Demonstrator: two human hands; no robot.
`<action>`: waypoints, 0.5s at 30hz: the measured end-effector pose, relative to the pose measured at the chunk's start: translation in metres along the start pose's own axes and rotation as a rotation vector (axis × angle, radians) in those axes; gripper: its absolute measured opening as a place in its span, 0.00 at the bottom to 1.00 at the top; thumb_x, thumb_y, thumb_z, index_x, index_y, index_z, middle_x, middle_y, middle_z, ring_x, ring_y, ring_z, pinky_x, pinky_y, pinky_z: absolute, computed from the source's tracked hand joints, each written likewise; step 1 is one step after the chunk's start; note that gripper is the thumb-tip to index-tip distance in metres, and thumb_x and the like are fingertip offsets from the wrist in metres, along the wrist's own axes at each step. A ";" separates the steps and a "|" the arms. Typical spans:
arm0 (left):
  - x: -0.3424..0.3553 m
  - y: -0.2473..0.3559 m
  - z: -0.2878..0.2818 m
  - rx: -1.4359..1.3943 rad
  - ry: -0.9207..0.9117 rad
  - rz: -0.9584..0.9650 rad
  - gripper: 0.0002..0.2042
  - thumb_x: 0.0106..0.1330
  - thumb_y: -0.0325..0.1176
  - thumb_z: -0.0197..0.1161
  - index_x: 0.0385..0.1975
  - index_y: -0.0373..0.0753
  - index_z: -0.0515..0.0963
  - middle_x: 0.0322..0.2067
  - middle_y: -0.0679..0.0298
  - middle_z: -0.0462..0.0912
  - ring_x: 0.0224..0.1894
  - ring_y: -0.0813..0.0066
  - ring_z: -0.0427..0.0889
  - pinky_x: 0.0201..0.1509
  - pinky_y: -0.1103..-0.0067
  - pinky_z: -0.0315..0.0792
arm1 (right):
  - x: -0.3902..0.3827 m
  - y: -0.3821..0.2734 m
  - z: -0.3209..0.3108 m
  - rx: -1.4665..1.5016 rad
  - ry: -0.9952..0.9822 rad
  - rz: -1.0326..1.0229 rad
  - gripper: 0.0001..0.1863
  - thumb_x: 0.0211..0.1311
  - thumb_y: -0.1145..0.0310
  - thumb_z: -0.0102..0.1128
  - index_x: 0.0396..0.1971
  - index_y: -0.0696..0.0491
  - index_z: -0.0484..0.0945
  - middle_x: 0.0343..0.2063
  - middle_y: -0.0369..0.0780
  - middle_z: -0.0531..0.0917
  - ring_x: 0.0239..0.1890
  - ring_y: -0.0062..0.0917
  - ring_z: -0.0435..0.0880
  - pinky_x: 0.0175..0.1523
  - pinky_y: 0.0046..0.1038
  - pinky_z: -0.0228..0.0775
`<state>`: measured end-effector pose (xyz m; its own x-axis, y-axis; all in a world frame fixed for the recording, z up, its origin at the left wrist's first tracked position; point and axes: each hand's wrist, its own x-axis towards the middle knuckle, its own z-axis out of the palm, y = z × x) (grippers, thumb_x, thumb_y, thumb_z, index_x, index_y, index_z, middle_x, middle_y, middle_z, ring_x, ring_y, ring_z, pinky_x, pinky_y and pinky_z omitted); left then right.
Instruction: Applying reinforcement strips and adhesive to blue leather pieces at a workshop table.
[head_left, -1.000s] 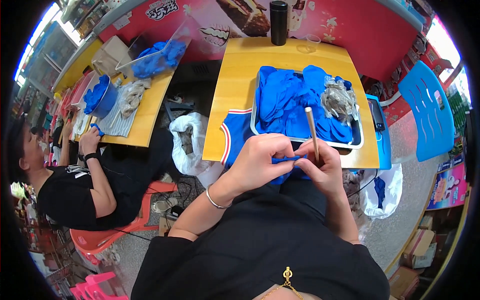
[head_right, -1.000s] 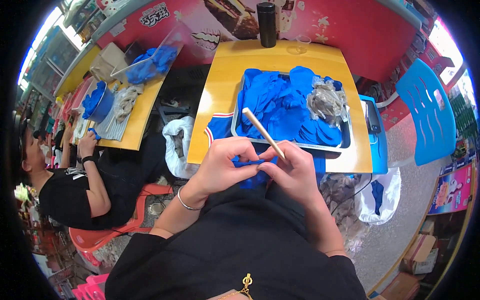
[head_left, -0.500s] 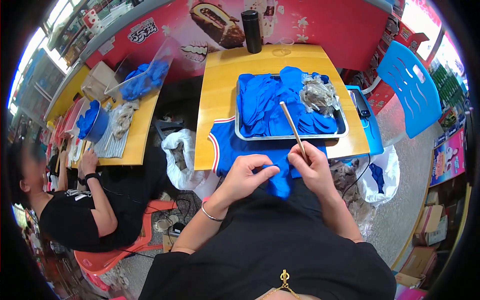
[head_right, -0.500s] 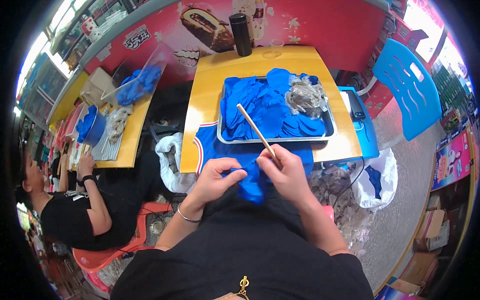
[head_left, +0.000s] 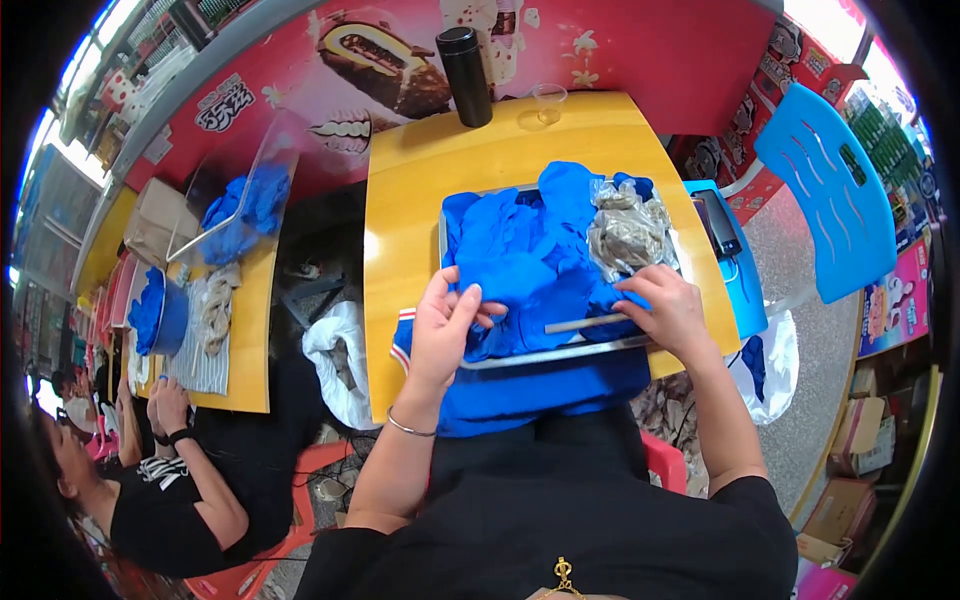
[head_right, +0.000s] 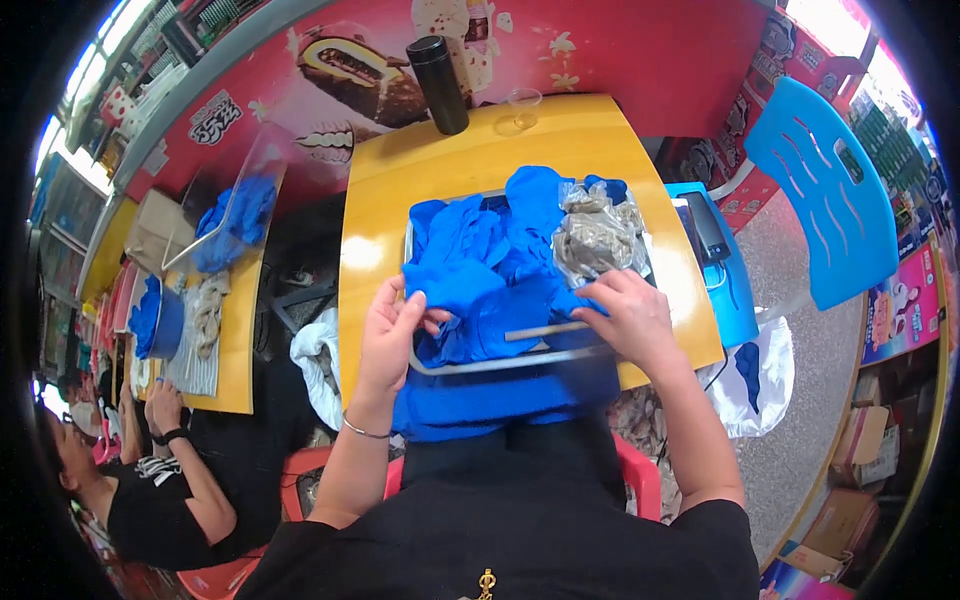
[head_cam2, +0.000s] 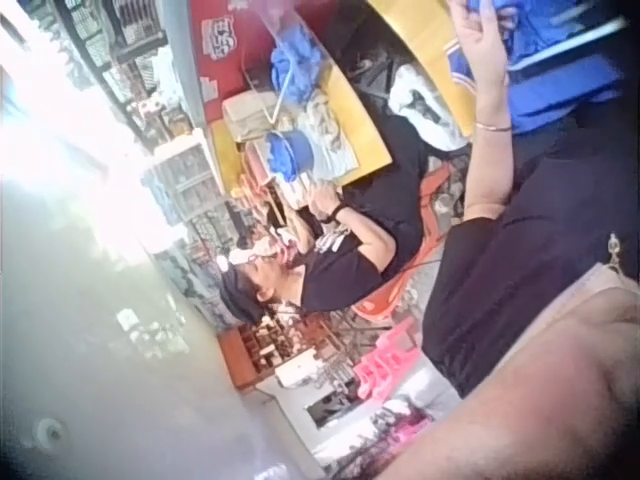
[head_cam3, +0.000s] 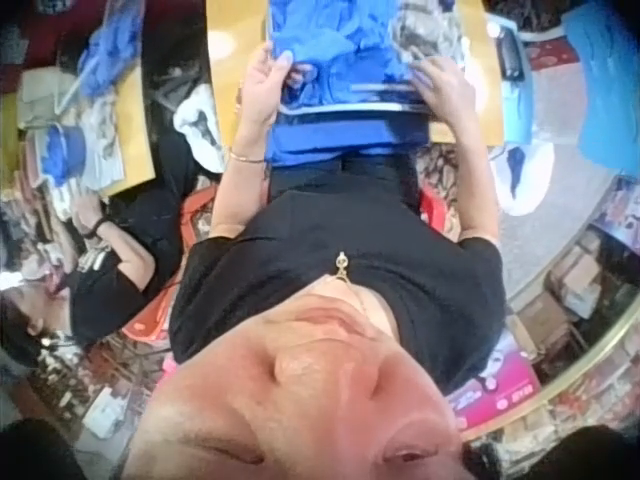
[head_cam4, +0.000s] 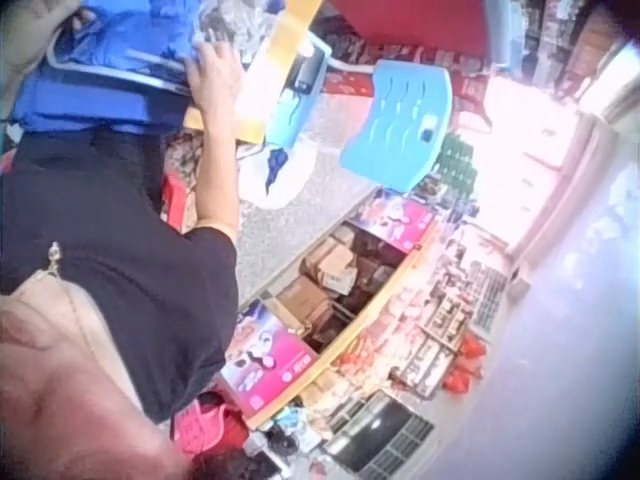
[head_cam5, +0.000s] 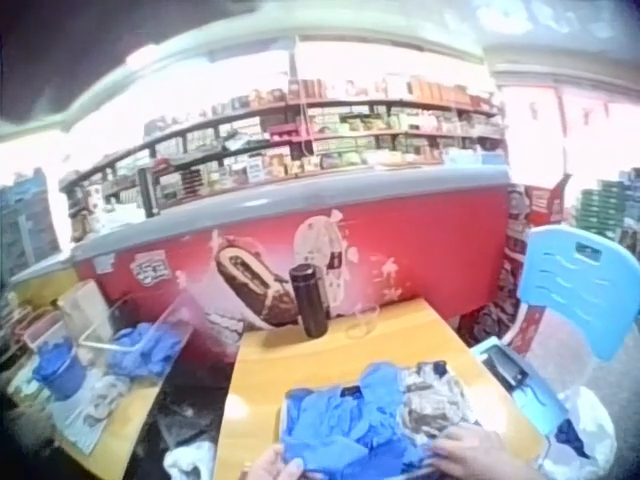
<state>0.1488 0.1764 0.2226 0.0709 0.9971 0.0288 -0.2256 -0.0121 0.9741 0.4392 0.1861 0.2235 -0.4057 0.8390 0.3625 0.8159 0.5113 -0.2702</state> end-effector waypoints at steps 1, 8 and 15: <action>0.003 -0.005 0.000 0.048 0.041 -0.037 0.17 0.66 0.30 0.54 0.51 0.31 0.63 0.27 0.60 0.82 0.25 0.84 0.76 0.30 0.89 0.67 | 0.009 0.005 0.004 0.037 0.121 0.023 0.09 0.46 0.66 0.66 0.29 0.48 0.80 0.26 0.35 0.77 0.32 0.30 0.77 0.33 0.30 0.71; 0.010 -0.017 -0.008 0.714 0.046 0.052 0.30 0.59 0.37 0.63 0.58 0.31 0.59 0.21 0.65 0.75 0.16 0.86 0.67 0.21 0.86 0.62 | 0.062 0.028 0.021 -0.040 0.237 0.112 0.14 0.44 0.68 0.66 0.35 0.50 0.78 0.28 0.38 0.77 0.34 0.33 0.77 0.37 0.32 0.71; 0.012 0.003 -0.003 0.920 0.109 0.436 0.31 0.53 0.39 0.69 0.55 0.33 0.65 0.46 0.55 0.69 0.40 0.68 0.73 0.40 0.77 0.70 | 0.072 0.042 -0.002 0.605 0.219 0.372 0.08 0.57 0.69 0.59 0.36 0.54 0.77 0.25 0.34 0.79 0.28 0.20 0.77 0.34 0.22 0.67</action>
<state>0.1456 0.1884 0.2254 0.0618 0.8931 0.4456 0.6256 -0.3826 0.6799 0.4451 0.2681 0.2402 -0.0039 0.9528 0.3035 0.4884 0.2666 -0.8309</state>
